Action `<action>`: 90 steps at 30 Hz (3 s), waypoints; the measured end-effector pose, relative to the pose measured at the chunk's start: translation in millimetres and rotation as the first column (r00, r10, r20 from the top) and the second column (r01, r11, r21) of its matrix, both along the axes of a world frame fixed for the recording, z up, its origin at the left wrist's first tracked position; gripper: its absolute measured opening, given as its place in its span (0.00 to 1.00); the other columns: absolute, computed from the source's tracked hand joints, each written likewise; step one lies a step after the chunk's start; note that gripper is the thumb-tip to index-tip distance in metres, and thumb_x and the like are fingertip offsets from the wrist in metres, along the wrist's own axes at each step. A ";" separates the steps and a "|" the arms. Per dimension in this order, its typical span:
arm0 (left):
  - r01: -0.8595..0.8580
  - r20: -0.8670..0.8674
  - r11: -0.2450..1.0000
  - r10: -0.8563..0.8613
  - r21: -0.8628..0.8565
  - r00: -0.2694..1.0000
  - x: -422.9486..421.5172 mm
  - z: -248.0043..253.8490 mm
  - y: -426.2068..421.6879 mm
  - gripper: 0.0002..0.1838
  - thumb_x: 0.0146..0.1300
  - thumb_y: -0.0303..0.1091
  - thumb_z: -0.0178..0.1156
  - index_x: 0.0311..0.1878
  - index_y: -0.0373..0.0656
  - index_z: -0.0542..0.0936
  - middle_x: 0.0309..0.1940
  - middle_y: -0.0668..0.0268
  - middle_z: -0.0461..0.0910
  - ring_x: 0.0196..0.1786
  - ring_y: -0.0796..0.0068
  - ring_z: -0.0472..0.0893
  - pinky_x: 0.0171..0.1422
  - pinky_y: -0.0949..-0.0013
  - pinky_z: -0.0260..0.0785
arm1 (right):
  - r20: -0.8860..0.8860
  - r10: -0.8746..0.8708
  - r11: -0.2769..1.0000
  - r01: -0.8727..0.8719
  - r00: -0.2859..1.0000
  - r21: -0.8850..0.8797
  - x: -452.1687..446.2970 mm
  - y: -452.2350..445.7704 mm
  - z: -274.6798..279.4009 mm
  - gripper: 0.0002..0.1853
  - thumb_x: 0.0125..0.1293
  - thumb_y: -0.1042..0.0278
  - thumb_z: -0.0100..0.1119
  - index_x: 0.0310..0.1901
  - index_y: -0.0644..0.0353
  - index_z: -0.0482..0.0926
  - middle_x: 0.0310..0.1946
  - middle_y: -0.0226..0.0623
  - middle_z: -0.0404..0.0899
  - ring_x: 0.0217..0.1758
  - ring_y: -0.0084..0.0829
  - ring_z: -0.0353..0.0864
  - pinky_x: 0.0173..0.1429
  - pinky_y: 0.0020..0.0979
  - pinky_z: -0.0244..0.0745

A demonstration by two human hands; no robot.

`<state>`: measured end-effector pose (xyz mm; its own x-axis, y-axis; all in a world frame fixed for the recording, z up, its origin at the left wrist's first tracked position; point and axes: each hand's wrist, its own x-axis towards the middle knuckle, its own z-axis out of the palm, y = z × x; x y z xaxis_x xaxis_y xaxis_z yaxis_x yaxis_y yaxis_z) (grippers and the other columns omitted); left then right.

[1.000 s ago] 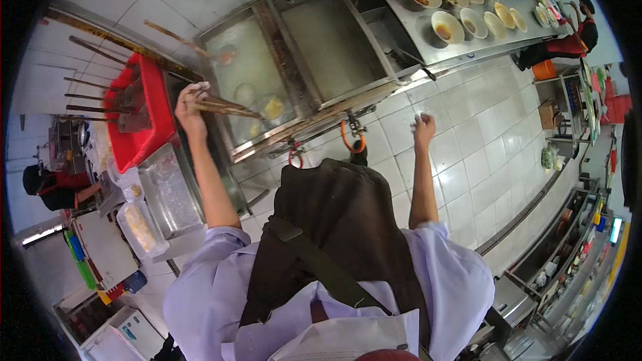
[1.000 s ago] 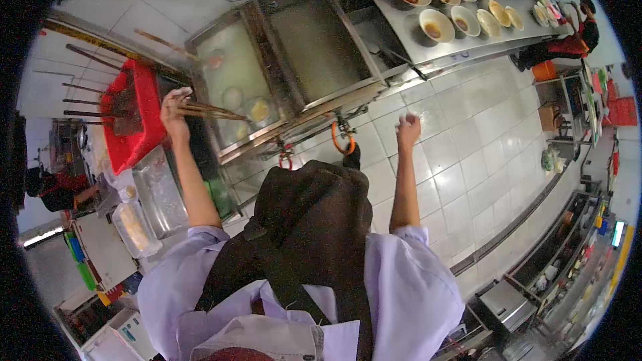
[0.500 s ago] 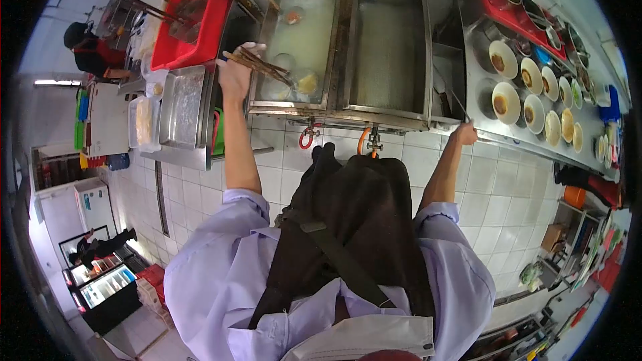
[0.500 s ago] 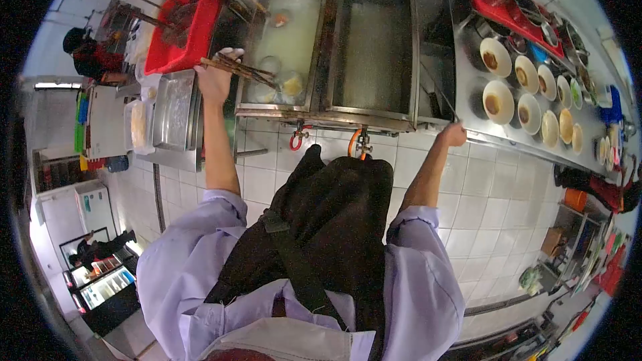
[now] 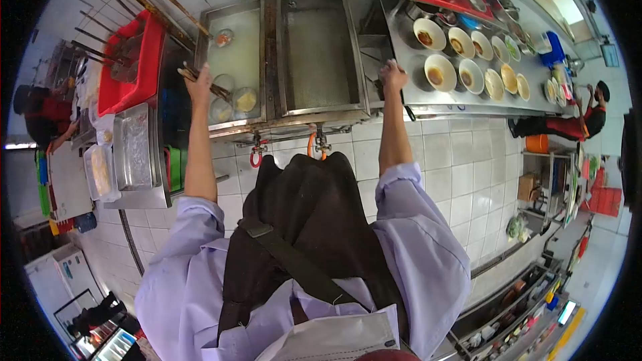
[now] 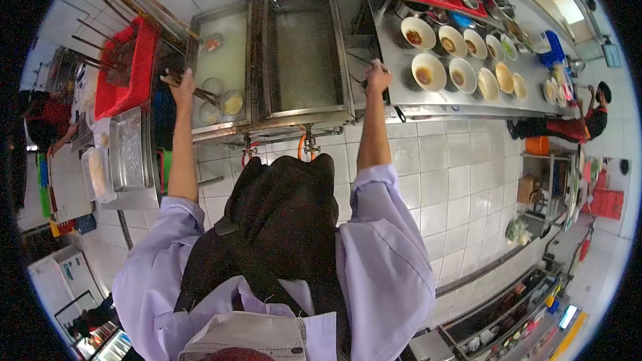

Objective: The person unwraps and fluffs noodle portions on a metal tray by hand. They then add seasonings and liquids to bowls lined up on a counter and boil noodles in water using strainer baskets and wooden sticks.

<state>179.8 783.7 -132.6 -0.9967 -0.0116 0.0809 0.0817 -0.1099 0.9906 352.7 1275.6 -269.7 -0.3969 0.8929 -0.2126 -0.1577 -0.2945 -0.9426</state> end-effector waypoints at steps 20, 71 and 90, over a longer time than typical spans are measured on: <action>0.139 -0.132 0.987 -0.148 -0.077 0.980 80.2 -26.9 -50.6 0.15 0.62 0.32 0.60 0.19 0.38 0.74 0.17 0.75 0.67 0.22 0.84 0.64 0.27 0.74 0.56 | 0.102 0.561 0.727 -0.548 0.822 0.415 63.4 -295.4 170.1 0.10 0.67 0.71 0.55 0.37 0.72 0.80 0.25 0.34 0.80 0.26 0.21 0.76 0.31 0.22 0.71; 0.043 -0.248 0.969 -0.105 -0.244 0.963 84.5 -25.7 -36.6 0.24 0.59 0.36 0.59 0.13 0.38 0.61 0.12 0.71 0.51 0.18 0.82 0.53 0.22 0.66 0.42 | 0.397 0.662 0.411 -0.751 0.636 0.517 -21.4 -334.4 51.8 0.06 0.58 0.72 0.56 0.31 0.66 0.76 0.23 0.54 0.75 0.26 0.51 0.77 0.32 0.39 0.71; 0.217 -0.483 0.928 -0.346 -0.303 0.804 129.0 2.3 -15.4 0.19 0.56 0.29 0.60 0.13 0.38 0.66 0.09 0.58 0.62 0.13 0.60 0.65 0.21 0.60 0.54 | 0.457 0.818 -0.021 -0.777 0.349 0.630 -87.9 -358.7 157.7 0.08 0.61 0.71 0.56 0.32 0.70 0.74 0.23 0.49 0.73 0.25 0.39 0.73 0.33 0.35 0.69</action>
<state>308.8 768.3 -130.3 -0.7595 0.3454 0.5513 0.5897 0.0076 0.8076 264.8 916.9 -112.0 -0.9434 -0.2212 0.2473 -0.3209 0.4189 -0.8494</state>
